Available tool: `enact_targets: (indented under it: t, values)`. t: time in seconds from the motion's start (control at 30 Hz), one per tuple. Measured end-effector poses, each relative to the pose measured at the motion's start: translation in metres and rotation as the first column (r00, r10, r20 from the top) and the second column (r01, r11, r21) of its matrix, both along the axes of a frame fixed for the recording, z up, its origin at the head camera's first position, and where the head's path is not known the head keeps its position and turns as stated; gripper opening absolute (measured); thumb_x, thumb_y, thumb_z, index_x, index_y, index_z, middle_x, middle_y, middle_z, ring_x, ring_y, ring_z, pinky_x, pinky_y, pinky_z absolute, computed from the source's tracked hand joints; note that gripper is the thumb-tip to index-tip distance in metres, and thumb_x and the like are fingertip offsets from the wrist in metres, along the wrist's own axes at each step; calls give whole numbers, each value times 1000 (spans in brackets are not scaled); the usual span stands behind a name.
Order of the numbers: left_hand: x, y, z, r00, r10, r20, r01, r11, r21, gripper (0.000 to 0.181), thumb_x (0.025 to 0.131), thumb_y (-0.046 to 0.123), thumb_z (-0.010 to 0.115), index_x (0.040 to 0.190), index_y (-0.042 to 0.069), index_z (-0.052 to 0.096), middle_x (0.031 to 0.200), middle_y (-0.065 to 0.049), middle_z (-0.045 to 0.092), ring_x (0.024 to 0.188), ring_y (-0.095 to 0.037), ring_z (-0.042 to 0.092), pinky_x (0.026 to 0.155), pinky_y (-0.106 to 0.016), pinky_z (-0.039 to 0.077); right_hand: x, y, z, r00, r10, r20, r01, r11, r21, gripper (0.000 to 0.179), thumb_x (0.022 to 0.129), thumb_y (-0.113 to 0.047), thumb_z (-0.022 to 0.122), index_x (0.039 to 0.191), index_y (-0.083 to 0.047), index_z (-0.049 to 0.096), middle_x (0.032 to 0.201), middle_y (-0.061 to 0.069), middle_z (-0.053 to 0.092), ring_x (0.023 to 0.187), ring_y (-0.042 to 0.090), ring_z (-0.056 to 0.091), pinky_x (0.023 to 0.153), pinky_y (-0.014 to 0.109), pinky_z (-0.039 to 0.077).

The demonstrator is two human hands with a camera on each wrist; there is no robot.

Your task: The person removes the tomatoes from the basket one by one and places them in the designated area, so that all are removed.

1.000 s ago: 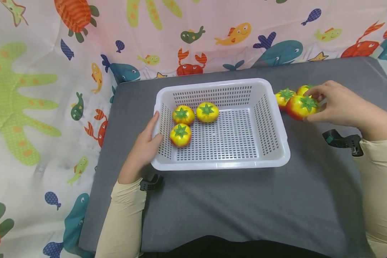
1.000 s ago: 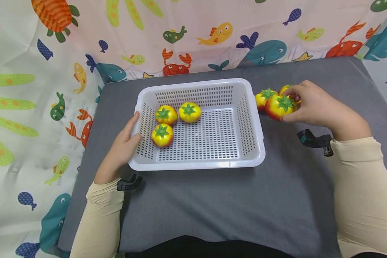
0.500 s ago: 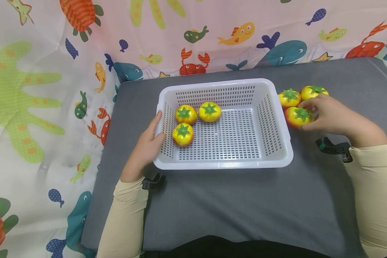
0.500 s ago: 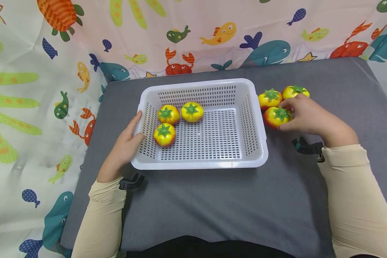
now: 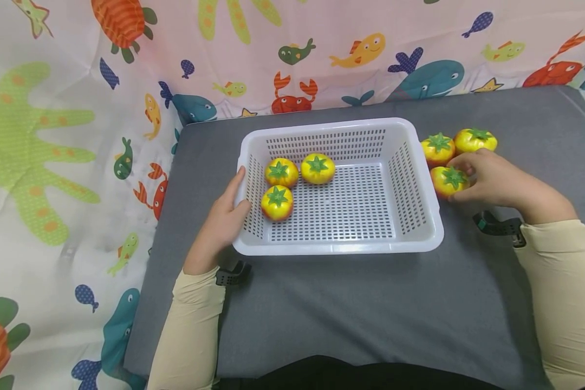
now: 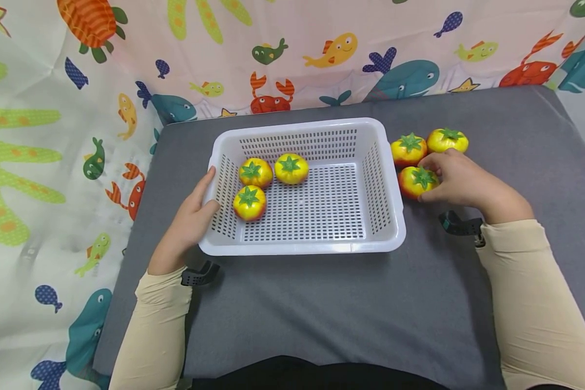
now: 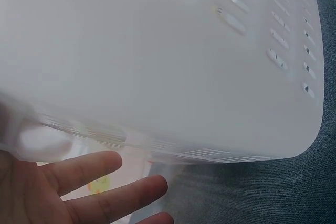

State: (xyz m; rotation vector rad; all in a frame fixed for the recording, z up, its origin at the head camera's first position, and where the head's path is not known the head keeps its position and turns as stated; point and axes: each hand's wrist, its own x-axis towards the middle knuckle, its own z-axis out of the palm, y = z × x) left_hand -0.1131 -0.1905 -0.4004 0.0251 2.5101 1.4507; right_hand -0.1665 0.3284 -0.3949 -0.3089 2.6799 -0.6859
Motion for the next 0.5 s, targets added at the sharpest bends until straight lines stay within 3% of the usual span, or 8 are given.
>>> enact_targets:
  t: [0.5]
  values:
    - [0,1,-1,1000,1,-12,-1,1000,-8,76,103,15,43,168,42,14,164,-16,42,101,-44,75,60,-46,66,-4,-2,1,999,-37,25,37,999,5,74,77,-15,91,133,11,52,132,37,50,117,52,44,98,74,47]
